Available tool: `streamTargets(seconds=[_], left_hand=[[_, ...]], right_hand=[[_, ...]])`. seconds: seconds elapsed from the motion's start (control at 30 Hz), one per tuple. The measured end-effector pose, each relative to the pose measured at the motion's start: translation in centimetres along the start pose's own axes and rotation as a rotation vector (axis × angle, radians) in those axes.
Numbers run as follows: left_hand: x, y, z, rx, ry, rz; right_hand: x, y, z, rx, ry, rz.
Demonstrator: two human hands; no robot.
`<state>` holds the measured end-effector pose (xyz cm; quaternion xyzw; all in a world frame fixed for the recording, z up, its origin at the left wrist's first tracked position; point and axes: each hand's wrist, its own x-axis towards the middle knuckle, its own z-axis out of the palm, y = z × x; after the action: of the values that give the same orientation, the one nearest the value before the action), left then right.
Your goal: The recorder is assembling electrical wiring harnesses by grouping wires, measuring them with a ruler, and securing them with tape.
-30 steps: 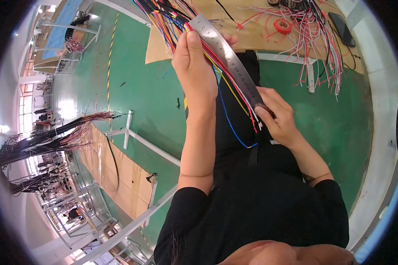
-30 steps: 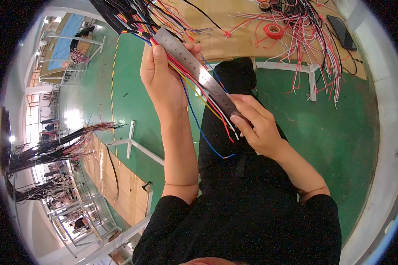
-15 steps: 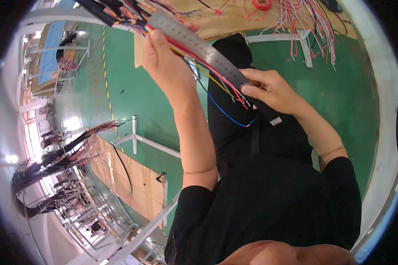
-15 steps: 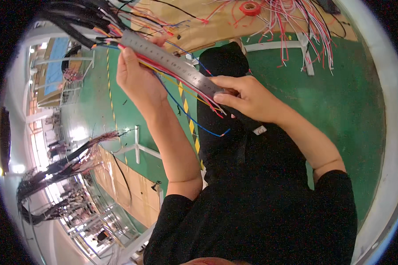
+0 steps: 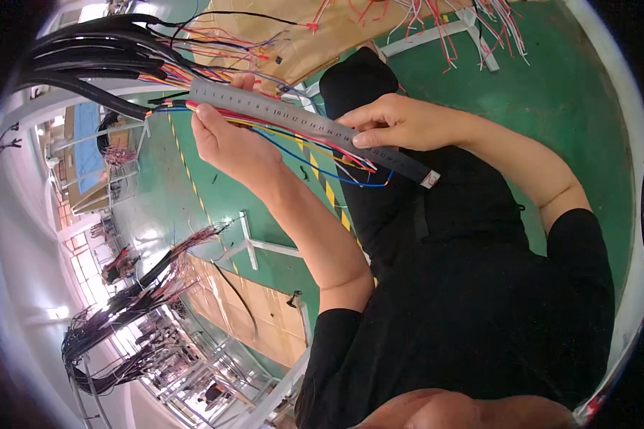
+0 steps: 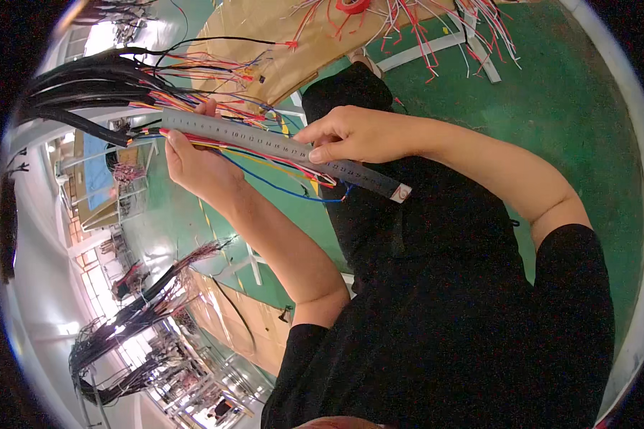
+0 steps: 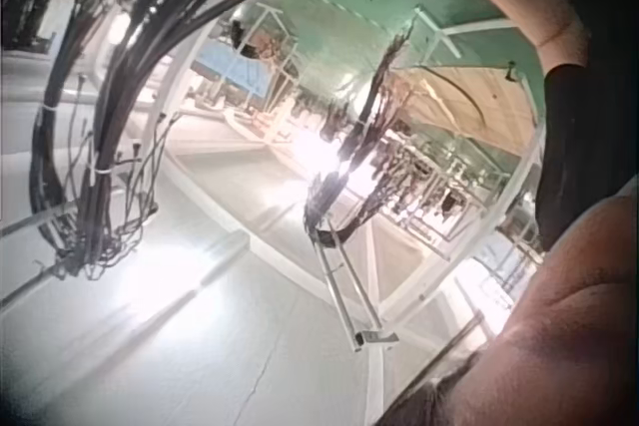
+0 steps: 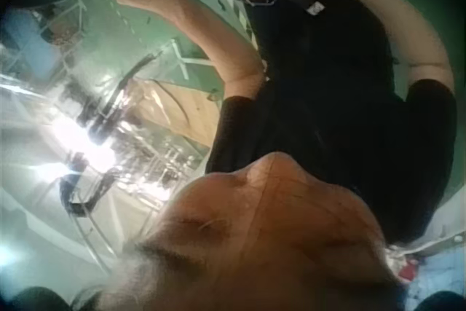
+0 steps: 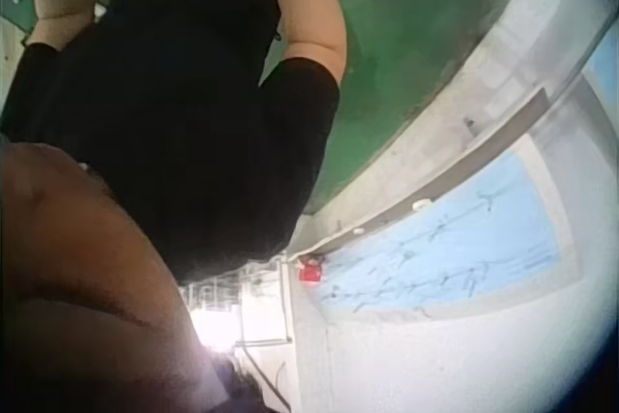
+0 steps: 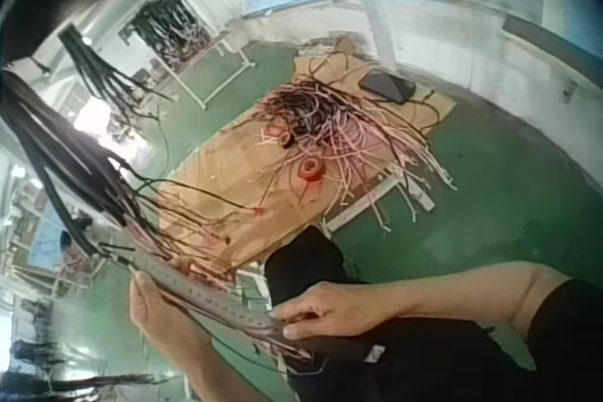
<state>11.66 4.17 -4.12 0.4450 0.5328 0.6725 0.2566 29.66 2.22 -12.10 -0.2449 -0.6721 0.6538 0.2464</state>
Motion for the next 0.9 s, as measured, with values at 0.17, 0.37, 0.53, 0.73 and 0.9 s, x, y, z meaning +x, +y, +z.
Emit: streamTargets(seconds=[0.17, 0.37, 0.53, 0.73, 0.9], left_hand=[[-0.1, 0.0, -0.1, 0.040, 0.033, 0.036], [-0.4, 0.4, -0.3, 0.085, 0.009, 0.014], [-0.3, 0.1, -0.8, 0.046, 0.029, 0.046], [-0.3, -0.1, -0.8, 0.021, 0.035, 0.046], [0.1, -0.2, -1.1, 0.030, 0.033, 0.042]], right_hand=[[-0.1, 0.2, 0.2, 0.070, -0.004, -0.035], [-0.1, 0.4, -0.1, 0.025, 0.018, -0.064], [-0.2, 0.4, -0.1, -0.010, 0.057, -0.154], [-0.6, -0.4, -0.5, -0.041, 0.027, -0.130], [-0.3, 0.7, -0.4, -0.051, 0.050, -0.218]])
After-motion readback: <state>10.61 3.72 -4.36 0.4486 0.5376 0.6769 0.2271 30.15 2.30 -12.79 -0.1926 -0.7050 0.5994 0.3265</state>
